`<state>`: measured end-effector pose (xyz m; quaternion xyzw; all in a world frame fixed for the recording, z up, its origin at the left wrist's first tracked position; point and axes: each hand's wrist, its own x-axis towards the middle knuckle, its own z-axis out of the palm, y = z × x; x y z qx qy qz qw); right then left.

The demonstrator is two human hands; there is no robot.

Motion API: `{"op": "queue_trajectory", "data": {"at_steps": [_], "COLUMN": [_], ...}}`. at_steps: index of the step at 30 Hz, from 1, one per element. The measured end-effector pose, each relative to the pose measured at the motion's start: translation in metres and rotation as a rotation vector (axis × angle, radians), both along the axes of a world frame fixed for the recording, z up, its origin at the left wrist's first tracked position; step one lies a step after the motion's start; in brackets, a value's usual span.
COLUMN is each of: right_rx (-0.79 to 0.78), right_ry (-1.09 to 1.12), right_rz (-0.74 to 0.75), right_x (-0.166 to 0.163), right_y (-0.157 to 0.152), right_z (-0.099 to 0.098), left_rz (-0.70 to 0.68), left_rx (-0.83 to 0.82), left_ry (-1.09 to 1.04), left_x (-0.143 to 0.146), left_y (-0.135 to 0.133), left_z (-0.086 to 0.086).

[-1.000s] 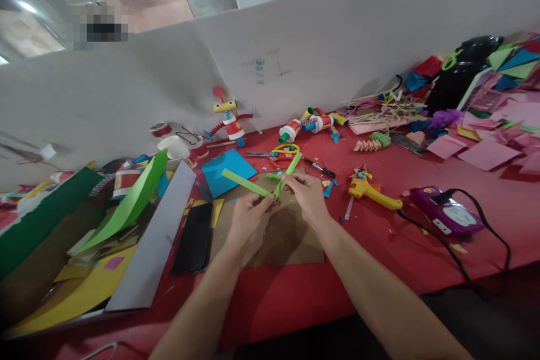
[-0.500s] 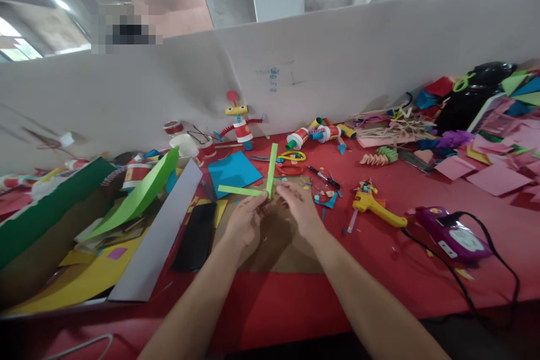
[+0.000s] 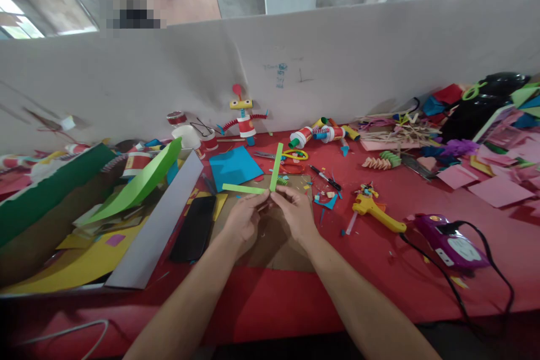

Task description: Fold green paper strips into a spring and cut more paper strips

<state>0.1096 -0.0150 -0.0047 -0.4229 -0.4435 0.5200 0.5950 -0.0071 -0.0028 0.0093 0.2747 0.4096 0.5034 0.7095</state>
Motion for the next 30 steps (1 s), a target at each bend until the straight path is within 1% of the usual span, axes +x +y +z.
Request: {"op": "queue_trajectory", "data": {"at_steps": [3, 7, 11, 16, 20, 23, 30], "right_rx": [-0.012, -0.031, -0.048, -0.099, -0.144, -0.157, -0.116], "right_ry": [0.083, 0.114, 0.154, 0.204, 0.246, 0.248, 0.189], "right_rz": [0.008, -0.029, -0.025, -0.053, -0.024, -0.018, -0.012], "right_x": [-0.002, -0.003, -0.003, 0.000, 0.003, 0.003, 0.002], "right_y": [0.000, 0.001, 0.002, 0.004, 0.005, 0.005, 0.004], "right_z": [-0.002, -0.005, -0.005, -0.001, 0.003, 0.004, 0.002], "left_rz": [0.006, 0.056, 0.057, -0.057, -0.013, -0.016, -0.013], "left_rx": [0.008, 0.104, 0.128, 0.084, -0.001, -0.037, -0.036], "left_ry": [-0.012, 0.007, 0.027, -0.018, -0.107, -0.122, -0.128], "left_x": [0.003, 0.008, 0.008, 0.003, 0.002, 0.002, 0.003], "left_y": [-0.001, -0.003, -0.004, -0.001, 0.000, -0.001, 0.001], "left_z": [-0.001, -0.005, -0.005, -0.003, -0.004, -0.004, -0.010]}}
